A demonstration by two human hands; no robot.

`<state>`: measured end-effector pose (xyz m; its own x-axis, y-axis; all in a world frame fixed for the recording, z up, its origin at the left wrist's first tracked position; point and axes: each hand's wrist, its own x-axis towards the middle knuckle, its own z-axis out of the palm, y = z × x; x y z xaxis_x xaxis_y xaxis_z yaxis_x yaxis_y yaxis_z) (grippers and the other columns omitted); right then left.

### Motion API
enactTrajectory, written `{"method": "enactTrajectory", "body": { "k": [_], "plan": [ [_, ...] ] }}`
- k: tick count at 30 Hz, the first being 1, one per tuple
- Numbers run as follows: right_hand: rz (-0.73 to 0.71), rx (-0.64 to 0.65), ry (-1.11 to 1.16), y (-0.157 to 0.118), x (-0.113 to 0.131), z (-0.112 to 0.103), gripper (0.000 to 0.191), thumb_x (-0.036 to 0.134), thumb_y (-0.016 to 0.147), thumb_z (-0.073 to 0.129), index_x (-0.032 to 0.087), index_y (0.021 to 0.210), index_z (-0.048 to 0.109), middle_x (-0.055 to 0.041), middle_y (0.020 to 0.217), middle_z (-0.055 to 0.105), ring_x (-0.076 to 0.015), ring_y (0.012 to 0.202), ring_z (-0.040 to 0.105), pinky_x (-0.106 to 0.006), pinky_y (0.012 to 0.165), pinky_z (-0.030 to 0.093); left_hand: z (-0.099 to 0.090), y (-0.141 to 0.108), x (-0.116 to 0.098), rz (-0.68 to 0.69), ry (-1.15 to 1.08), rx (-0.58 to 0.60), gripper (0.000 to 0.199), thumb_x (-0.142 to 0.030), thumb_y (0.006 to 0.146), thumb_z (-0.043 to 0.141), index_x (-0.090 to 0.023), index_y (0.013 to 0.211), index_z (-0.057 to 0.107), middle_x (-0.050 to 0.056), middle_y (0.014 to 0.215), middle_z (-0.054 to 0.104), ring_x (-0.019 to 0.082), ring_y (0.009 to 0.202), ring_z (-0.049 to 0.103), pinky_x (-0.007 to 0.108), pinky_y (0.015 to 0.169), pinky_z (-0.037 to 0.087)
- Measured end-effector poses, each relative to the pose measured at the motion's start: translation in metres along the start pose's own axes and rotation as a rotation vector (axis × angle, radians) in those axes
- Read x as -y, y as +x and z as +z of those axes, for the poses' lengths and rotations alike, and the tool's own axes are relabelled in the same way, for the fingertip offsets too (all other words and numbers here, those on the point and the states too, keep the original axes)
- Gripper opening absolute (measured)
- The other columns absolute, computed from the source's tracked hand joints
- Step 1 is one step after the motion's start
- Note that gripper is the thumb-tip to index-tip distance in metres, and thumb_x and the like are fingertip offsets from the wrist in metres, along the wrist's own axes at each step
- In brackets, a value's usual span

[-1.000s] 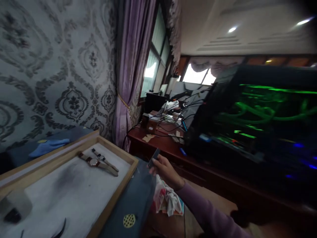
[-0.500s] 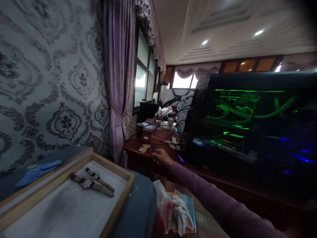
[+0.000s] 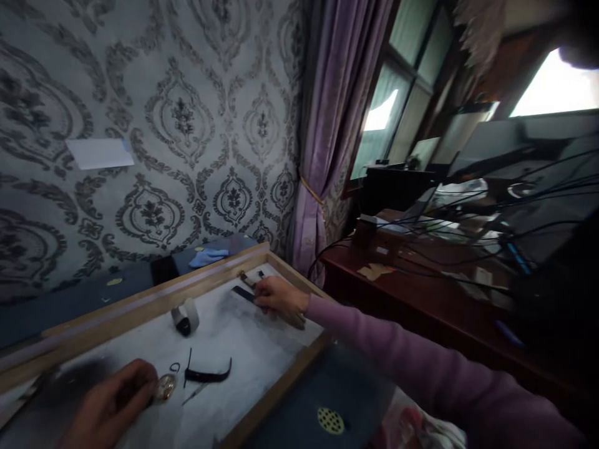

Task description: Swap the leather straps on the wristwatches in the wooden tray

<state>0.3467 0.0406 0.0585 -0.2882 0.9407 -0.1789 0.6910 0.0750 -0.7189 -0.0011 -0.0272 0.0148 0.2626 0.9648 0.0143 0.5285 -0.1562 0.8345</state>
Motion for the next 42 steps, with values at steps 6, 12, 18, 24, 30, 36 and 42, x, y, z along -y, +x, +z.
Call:
{"method": "enactTrajectory", "body": {
  "k": [6, 12, 18, 24, 30, 36, 42],
  "plan": [
    [0.011, -0.056, -0.323, 0.037, 0.015, 0.025, 0.026, 0.031, 0.093, 0.056, 0.014, 0.113, 0.059, -0.0076, 0.110, 0.062, -0.0189, 0.093, 0.063, -0.038, 0.080, 0.054, 0.003, -0.006, -0.045, -0.026, -0.081, -0.021, 0.035, -0.052, 0.068, 0.061, -0.017, 0.062, 0.056, 0.000, 0.059, 0.053, 0.015, 0.058, 0.049, 0.024, 0.053, 0.039],
    [-0.139, -0.228, -0.426, 0.014, 0.049, 0.042, 0.018, 0.014, 0.092, 0.049, 0.008, 0.090, 0.066, -0.0177, 0.102, 0.065, -0.0267, 0.099, 0.061, -0.036, 0.084, 0.043, 0.002, -0.013, -0.054, -0.015, -0.145, -0.061, 0.024, -0.039, 0.078, 0.056, -0.017, 0.071, 0.056, -0.002, 0.060, 0.050, 0.012, 0.055, 0.044, 0.022, 0.051, 0.034],
    [-0.511, -0.073, 0.062, -0.025, 0.099, 0.084, 0.022, 0.029, 0.091, 0.054, 0.013, 0.086, 0.068, -0.0022, 0.070, 0.065, -0.0116, 0.062, 0.057, -0.020, 0.058, 0.042, -0.001, -0.022, -0.070, 0.115, -0.017, -0.157, 0.018, -0.029, 0.084, 0.053, -0.017, 0.072, 0.057, -0.001, 0.064, 0.054, 0.013, 0.059, 0.047, 0.022, 0.055, 0.036],
    [-0.380, 0.292, 0.591, -0.022, 0.107, 0.102, 0.038, 0.045, 0.087, 0.056, 0.012, 0.072, 0.065, -0.0015, 0.062, 0.064, -0.0029, 0.035, 0.037, -0.016, 0.035, 0.029, -0.004, -0.030, -0.074, 0.253, 0.137, -0.258, 0.014, -0.020, 0.085, 0.054, -0.018, 0.071, 0.057, -0.002, 0.063, 0.057, 0.012, 0.057, 0.049, 0.022, 0.054, 0.035],
    [-0.296, 0.406, 0.820, -0.022, 0.114, 0.114, 0.026, 0.037, 0.081, 0.064, 0.013, 0.072, 0.062, 0.0051, 0.050, 0.055, -0.0017, 0.031, 0.034, -0.014, 0.030, 0.022, 0.001, -0.029, -0.070, 0.281, 0.227, -0.343, 0.014, -0.016, 0.085, 0.055, -0.018, 0.070, 0.057, -0.002, 0.062, 0.058, 0.011, 0.057, 0.053, 0.022, 0.057, 0.036],
    [-0.323, 0.348, 0.901, -0.024, 0.119, 0.122, 0.030, 0.042, 0.080, 0.064, 0.014, 0.073, 0.056, 0.0061, 0.051, 0.053, -0.0016, 0.032, 0.032, -0.015, 0.032, 0.020, 0.002, -0.031, -0.078, 0.186, 0.065, -0.371, 0.015, -0.023, 0.085, 0.056, -0.017, 0.072, 0.061, -0.001, 0.065, 0.061, 0.012, 0.059, 0.051, 0.023, 0.057, 0.036],
    [-0.322, 0.283, 0.874, -0.039, 0.120, 0.114, 0.033, 0.045, 0.078, 0.067, 0.013, 0.073, 0.061, 0.0053, 0.053, 0.048, -0.0038, 0.043, 0.032, -0.018, 0.040, 0.020, -0.014, -0.034, -0.082, 0.005, -0.468, -0.095, 0.023, -0.034, 0.086, 0.058, -0.014, 0.079, 0.069, 0.004, 0.071, 0.064, 0.015, 0.067, 0.054, 0.023, 0.059, 0.038]
  ]
}}
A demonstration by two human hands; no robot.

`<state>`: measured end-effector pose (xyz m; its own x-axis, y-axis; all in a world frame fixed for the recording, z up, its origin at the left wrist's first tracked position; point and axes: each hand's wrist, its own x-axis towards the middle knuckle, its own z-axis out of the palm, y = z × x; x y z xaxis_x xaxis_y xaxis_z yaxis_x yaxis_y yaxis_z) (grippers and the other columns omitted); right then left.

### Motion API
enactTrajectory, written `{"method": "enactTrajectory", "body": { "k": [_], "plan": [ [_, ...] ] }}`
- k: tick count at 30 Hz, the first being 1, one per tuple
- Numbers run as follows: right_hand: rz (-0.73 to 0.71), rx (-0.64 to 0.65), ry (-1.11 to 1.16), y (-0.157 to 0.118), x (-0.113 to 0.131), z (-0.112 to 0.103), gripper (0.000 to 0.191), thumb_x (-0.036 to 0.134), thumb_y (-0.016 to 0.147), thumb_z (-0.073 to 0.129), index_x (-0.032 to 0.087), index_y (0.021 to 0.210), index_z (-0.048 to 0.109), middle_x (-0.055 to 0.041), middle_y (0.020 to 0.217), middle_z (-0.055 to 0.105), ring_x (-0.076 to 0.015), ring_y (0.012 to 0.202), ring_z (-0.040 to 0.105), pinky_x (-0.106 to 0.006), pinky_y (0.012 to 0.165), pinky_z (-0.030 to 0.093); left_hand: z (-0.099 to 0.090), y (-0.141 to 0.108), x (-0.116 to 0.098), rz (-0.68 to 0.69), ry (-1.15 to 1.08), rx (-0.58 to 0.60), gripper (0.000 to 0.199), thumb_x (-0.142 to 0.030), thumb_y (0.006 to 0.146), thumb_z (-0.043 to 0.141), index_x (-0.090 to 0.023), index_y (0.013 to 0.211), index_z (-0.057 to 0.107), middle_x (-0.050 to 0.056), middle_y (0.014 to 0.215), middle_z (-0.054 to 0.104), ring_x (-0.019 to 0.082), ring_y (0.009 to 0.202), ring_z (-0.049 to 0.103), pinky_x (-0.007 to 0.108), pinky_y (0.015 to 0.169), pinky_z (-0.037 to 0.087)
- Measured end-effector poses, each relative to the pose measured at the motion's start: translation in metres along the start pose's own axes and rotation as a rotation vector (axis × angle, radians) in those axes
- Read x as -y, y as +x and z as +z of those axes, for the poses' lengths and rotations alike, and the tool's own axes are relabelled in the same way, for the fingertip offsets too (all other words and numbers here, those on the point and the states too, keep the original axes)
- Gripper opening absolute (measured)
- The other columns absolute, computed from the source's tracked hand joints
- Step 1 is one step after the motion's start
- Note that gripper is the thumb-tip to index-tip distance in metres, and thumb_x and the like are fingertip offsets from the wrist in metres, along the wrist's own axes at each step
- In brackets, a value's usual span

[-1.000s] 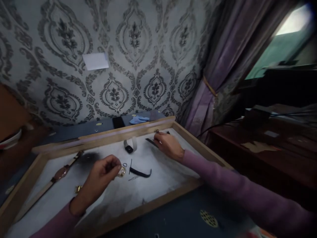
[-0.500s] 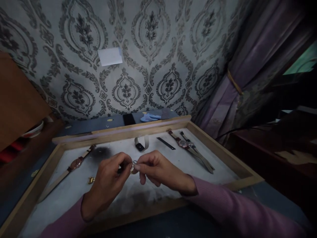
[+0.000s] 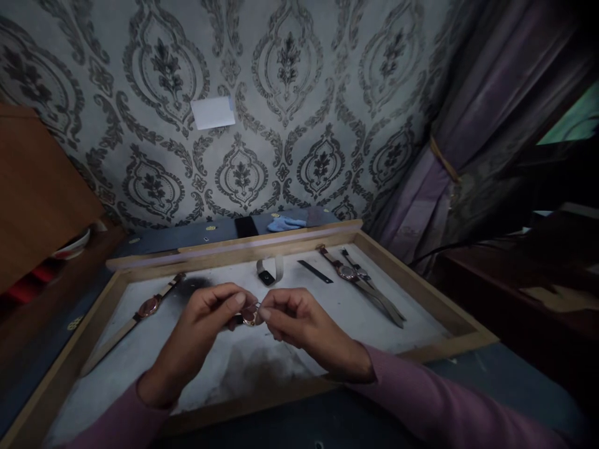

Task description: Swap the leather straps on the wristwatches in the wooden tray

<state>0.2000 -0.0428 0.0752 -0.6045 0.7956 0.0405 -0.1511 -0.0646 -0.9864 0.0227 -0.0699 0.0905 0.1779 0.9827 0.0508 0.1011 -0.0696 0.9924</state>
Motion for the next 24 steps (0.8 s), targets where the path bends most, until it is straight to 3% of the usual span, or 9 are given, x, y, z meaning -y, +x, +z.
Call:
{"method": "enactTrajectory", "body": {
  "k": [4, 9, 17, 24],
  "plan": [
    [-0.017, 0.008, 0.030, -0.006, 0.006, 0.001, 0.031, 0.042, 0.077, 0.070, 0.012, 0.070, 0.063, 0.0038, 0.056, 0.048, -0.0056, 0.050, 0.034, -0.019, 0.044, 0.022, -0.004, 0.001, 0.002, -0.194, -0.269, 0.132, 0.020, -0.033, 0.076, 0.070, -0.013, 0.073, 0.069, 0.003, 0.067, 0.062, 0.012, 0.062, 0.051, 0.020, 0.053, 0.035],
    [-0.020, 0.074, 0.018, -0.010, 0.004, 0.000, 0.025, 0.036, 0.080, 0.067, 0.012, 0.073, 0.066, 0.0043, 0.055, 0.046, -0.0057, 0.049, 0.031, -0.020, 0.045, 0.022, -0.001, -0.001, 0.006, -0.243, -0.408, 0.170, 0.021, -0.034, 0.070, 0.077, -0.014, 0.074, 0.071, 0.002, 0.063, 0.062, 0.009, 0.057, 0.049, 0.018, 0.049, 0.032],
    [-0.046, 0.090, -0.057, -0.015, 0.004, 0.005, 0.029, 0.040, 0.079, 0.068, 0.012, 0.073, 0.067, 0.0019, 0.062, 0.052, -0.0072, 0.055, 0.037, -0.020, 0.050, 0.027, 0.004, -0.008, -0.001, -0.225, -0.349, 0.145, 0.025, -0.034, 0.064, 0.081, -0.013, 0.067, 0.068, 0.001, 0.058, 0.060, 0.007, 0.051, 0.044, 0.020, 0.048, 0.031],
    [-0.024, 0.120, -0.015, -0.016, 0.006, 0.009, 0.033, 0.046, 0.078, 0.068, 0.013, 0.073, 0.065, 0.0032, 0.058, 0.049, -0.0065, 0.052, 0.035, -0.020, 0.047, 0.024, 0.006, -0.014, 0.003, -0.064, -0.285, 0.123, 0.024, -0.035, 0.073, 0.075, -0.013, 0.072, 0.065, 0.000, 0.060, 0.058, 0.010, 0.056, 0.044, 0.022, 0.053, 0.035]
  ]
}}
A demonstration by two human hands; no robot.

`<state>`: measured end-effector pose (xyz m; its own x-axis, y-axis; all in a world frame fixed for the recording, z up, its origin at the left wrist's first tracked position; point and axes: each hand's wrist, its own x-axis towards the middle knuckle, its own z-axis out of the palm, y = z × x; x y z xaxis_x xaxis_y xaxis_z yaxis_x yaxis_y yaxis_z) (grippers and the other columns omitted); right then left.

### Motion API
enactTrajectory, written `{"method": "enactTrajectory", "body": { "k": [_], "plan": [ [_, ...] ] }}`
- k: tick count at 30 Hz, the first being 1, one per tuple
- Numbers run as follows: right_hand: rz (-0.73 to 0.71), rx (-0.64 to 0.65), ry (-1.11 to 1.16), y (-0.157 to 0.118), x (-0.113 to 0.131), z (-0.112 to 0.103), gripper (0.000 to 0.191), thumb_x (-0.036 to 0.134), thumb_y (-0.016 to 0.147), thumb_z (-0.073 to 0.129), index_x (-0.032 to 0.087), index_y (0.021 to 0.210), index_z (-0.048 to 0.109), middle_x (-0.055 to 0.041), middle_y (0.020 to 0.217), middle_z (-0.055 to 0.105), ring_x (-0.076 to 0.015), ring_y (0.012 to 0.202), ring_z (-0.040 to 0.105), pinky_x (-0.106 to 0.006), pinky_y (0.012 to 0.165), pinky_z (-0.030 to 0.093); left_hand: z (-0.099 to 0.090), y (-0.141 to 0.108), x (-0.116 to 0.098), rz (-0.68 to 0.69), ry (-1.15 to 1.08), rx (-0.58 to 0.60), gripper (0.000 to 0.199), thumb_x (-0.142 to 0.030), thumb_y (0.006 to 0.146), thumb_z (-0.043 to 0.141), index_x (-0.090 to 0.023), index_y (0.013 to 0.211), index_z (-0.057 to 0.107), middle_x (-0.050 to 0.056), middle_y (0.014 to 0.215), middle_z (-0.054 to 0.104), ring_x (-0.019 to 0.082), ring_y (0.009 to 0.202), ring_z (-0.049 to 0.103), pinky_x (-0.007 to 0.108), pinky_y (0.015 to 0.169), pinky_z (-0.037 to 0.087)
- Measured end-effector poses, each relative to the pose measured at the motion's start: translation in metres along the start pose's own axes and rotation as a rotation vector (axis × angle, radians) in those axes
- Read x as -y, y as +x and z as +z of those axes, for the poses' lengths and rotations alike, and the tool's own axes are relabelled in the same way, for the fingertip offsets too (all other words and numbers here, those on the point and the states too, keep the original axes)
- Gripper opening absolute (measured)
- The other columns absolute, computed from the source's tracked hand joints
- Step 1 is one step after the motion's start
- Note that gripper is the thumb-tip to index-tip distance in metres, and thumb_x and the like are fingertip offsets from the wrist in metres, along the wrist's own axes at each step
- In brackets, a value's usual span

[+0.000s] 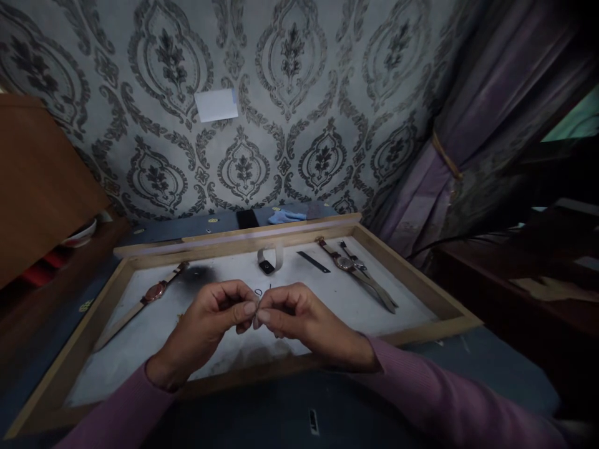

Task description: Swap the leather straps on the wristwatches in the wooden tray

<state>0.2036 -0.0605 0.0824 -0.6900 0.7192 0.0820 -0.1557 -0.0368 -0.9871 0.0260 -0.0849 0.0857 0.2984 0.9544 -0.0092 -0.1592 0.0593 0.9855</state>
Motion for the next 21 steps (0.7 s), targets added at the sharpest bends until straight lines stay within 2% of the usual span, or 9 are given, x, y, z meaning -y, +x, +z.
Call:
{"method": "enactTrajectory", "body": {
  "k": [4, 9, 15, 18, 21],
  "plan": [
    [0.051, 0.028, 0.061, -0.001, 0.000, 0.003, 0.034, 0.046, 0.081, 0.065, 0.013, 0.078, 0.061, 0.0062, 0.054, 0.045, -0.0038, 0.043, 0.027, -0.020, 0.042, 0.017, -0.002, -0.003, 0.003, 0.041, 0.047, -0.012, 0.020, -0.033, 0.079, 0.071, -0.014, 0.075, 0.064, -0.001, 0.062, 0.058, 0.010, 0.059, 0.044, 0.022, 0.056, 0.034],
    [0.049, -0.044, 0.014, 0.000, -0.005, 0.006, 0.035, 0.047, 0.080, 0.066, 0.014, 0.074, 0.058, 0.0059, 0.055, 0.046, -0.0041, 0.044, 0.029, -0.020, 0.042, 0.019, -0.003, -0.003, 0.006, 0.047, 0.123, -0.040, 0.018, -0.031, 0.083, 0.066, -0.014, 0.078, 0.062, -0.002, 0.066, 0.055, 0.010, 0.063, 0.043, 0.021, 0.058, 0.033],
    [-0.035, -0.136, -0.072, 0.002, -0.011, 0.007, 0.035, 0.046, 0.081, 0.064, 0.014, 0.071, 0.058, 0.0043, 0.056, 0.047, -0.0063, 0.051, 0.037, -0.020, 0.046, 0.026, 0.002, -0.001, 0.008, 0.034, 0.082, -0.095, 0.022, -0.035, 0.082, 0.065, -0.013, 0.079, 0.062, -0.001, 0.066, 0.053, 0.010, 0.062, 0.043, 0.022, 0.057, 0.036],
    [-0.020, -0.170, -0.091, 0.002, -0.015, 0.008, 0.035, 0.047, 0.081, 0.063, 0.014, 0.070, 0.055, 0.0042, 0.056, 0.049, -0.0051, 0.045, 0.036, -0.019, 0.042, 0.025, 0.004, -0.002, 0.009, 0.026, 0.129, -0.101, 0.023, -0.036, 0.080, 0.068, -0.015, 0.086, 0.061, 0.000, 0.071, 0.055, 0.012, 0.066, 0.047, 0.022, 0.057, 0.038],
    [0.014, -0.168, -0.067, 0.003, -0.019, 0.008, 0.038, 0.050, 0.080, 0.063, 0.015, 0.071, 0.053, 0.0042, 0.056, 0.051, -0.0039, 0.039, 0.038, -0.018, 0.038, 0.026, 0.004, -0.003, 0.011, 0.032, 0.209, -0.109, 0.022, -0.034, 0.076, 0.072, -0.016, 0.084, 0.061, -0.001, 0.073, 0.055, 0.012, 0.067, 0.047, 0.021, 0.056, 0.037]
  ]
}}
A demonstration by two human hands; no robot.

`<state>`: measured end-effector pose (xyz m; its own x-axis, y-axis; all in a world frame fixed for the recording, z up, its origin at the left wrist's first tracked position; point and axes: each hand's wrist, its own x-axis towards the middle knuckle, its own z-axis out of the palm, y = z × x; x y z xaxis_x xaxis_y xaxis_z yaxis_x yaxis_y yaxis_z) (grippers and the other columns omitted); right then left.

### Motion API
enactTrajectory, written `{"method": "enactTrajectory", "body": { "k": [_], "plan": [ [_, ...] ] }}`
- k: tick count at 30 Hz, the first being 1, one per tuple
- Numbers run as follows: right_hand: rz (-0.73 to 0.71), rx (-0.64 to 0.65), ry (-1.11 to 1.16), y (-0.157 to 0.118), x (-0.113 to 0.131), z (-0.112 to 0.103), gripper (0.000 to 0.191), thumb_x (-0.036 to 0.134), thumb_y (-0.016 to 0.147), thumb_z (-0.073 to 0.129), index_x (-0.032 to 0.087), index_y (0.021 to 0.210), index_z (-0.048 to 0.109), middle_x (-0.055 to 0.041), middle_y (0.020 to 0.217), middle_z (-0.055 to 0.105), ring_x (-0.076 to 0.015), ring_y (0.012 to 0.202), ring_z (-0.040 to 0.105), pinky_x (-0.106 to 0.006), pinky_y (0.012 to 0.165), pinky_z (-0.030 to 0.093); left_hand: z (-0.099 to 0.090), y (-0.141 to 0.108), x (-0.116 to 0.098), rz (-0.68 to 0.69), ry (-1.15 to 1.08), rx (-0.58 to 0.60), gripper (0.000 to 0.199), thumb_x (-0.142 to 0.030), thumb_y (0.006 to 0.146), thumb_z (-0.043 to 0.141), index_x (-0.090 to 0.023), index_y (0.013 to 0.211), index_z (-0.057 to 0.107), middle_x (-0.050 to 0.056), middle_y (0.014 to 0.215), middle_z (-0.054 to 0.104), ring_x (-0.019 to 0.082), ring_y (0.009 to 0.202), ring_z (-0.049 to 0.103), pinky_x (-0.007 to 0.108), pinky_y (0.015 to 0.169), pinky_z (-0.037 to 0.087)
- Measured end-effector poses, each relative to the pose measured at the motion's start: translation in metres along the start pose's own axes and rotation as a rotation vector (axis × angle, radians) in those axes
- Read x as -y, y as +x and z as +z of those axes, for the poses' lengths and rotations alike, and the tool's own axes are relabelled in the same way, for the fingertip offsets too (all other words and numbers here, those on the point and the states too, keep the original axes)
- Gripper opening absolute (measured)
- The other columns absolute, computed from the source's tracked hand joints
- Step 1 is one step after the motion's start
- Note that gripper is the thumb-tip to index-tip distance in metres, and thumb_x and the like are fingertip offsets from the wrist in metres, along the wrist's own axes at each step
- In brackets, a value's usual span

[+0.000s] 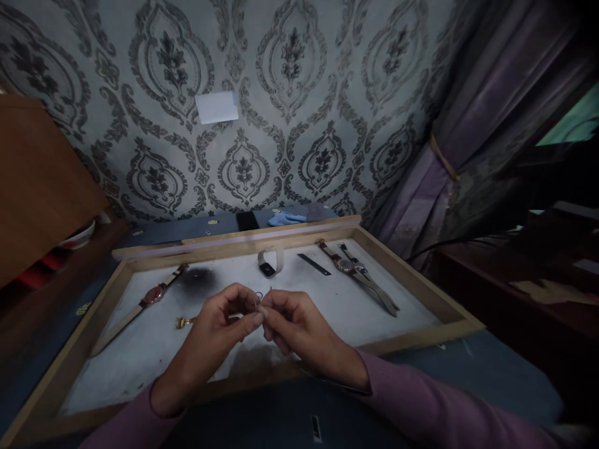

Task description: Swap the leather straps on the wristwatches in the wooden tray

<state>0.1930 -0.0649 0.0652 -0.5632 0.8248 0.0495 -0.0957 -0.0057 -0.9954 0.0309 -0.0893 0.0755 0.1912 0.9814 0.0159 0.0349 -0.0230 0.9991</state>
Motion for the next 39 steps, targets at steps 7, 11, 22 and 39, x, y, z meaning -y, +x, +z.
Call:
{"method": "enactTrajectory", "body": {
  "k": [7, 11, 22, 39],
  "plan": [
    [0.014, 0.014, 0.026, 0.001, 0.004, -0.002, 0.037, 0.049, 0.080, 0.064, 0.013, 0.072, 0.055, 0.0038, 0.057, 0.053, -0.0028, 0.039, 0.039, -0.016, 0.037, 0.026, -0.004, 0.000, 0.002, -0.010, -0.077, 0.013, 0.022, -0.036, 0.082, 0.067, -0.016, 0.091, 0.065, 0.000, 0.076, 0.057, 0.012, 0.070, 0.048, 0.021, 0.058, 0.037],
    [0.029, 0.020, 0.037, 0.003, 0.004, -0.002, 0.036, 0.047, 0.080, 0.064, 0.012, 0.074, 0.058, 0.0037, 0.058, 0.053, -0.0027, 0.039, 0.040, -0.016, 0.038, 0.027, -0.008, 0.002, 0.005, 0.002, -0.118, 0.016, 0.019, -0.033, 0.084, 0.065, -0.016, 0.090, 0.067, 0.001, 0.074, 0.058, 0.012, 0.070, 0.049, 0.021, 0.060, 0.038],
    [0.090, 0.079, 0.013, 0.009, -0.003, -0.004, 0.035, 0.048, 0.083, 0.060, 0.013, 0.080, 0.059, 0.0016, 0.063, 0.057, -0.0038, 0.039, 0.041, -0.018, 0.038, 0.030, -0.012, 0.008, 0.005, 0.069, 0.056, -0.008, 0.019, -0.030, 0.085, 0.061, -0.015, 0.073, 0.062, -0.002, 0.064, 0.054, 0.010, 0.060, 0.043, 0.021, 0.055, 0.034],
    [0.145, 0.170, -0.018, 0.004, 0.004, -0.019, 0.019, 0.032, 0.084, 0.056, 0.013, 0.079, 0.057, 0.0045, 0.057, 0.053, -0.0028, 0.036, 0.033, -0.016, 0.036, 0.024, -0.019, 0.012, 0.003, 0.272, 0.484, 0.145, 0.018, -0.022, 0.094, 0.049, -0.015, 0.082, 0.061, 0.000, 0.072, 0.057, 0.013, 0.067, 0.051, 0.024, 0.060, 0.038]
  ]
}}
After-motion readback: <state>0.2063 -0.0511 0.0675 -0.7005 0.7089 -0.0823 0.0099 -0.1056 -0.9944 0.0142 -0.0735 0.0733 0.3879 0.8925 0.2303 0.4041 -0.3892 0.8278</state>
